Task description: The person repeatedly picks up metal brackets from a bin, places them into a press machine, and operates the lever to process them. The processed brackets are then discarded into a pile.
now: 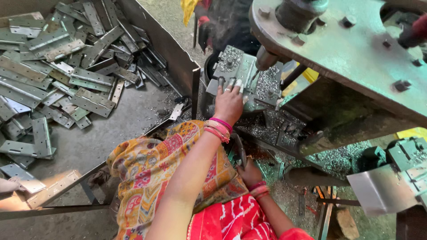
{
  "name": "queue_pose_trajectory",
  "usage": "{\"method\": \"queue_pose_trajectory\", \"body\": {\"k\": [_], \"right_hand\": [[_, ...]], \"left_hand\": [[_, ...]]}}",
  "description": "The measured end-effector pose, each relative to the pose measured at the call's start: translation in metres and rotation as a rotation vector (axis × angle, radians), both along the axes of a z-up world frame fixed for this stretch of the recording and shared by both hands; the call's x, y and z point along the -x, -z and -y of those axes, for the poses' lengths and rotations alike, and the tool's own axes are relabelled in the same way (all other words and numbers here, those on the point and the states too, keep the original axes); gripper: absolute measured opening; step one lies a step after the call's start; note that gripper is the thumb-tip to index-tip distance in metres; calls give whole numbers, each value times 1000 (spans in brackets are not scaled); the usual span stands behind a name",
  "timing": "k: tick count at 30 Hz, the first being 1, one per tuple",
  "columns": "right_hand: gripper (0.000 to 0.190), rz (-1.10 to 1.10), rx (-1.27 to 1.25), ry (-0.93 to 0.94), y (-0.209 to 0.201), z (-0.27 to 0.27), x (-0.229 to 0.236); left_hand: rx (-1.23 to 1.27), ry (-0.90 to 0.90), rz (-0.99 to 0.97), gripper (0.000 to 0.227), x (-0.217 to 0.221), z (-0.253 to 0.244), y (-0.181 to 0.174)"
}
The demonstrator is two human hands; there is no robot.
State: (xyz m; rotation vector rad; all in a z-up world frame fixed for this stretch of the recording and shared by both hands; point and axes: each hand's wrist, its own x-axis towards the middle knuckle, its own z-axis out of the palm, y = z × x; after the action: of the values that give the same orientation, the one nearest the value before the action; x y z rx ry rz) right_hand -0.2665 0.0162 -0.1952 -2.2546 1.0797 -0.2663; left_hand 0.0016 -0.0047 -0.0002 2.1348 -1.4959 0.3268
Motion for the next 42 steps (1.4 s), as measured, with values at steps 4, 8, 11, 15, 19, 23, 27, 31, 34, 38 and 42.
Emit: {"method": "queue_pose_trajectory", "body": {"k": [4,8,11,15,19,23,27,31,34,38,42], "right_hand": [[54,-302,-44,80,-55,0,5],[52,-212,-15,88,-43,1,-1],[51,-114,2,157,7,-14,0],[51,-113,-1,130,49,-2,9],[50,-90,-68,68,34,12,9],[50,-159,-119,126,-26,21,8],[51,-343,-155,103,-71,37,9],[55,-367,-55,46,-76,49,7],[59,-373,22,45,-62,55,10],[56,-347,-95,35,-51,68,7],[53,-359,-86,43,-55,74,8]], "left_hand": [[-94,7,-114,31,-7,4,1],[-127,-20,-13,30,-22,33,-2],[-85,-17,-8,27,-20,38,4],[-81,25,-208,27,-17,17,0],[373,-41,-68,29,-17,-43,5],[535,-322,-137,31,-61,-131,47],[349,-873,-427,46,-147,-200,103],[108,-1276,-296,48,-213,-236,151],[81,-1440,-397,50,-254,-247,176],[-18,-1553,-282,28,-290,-244,194],[182,-1531,-362,50,-300,-244,197]]}}
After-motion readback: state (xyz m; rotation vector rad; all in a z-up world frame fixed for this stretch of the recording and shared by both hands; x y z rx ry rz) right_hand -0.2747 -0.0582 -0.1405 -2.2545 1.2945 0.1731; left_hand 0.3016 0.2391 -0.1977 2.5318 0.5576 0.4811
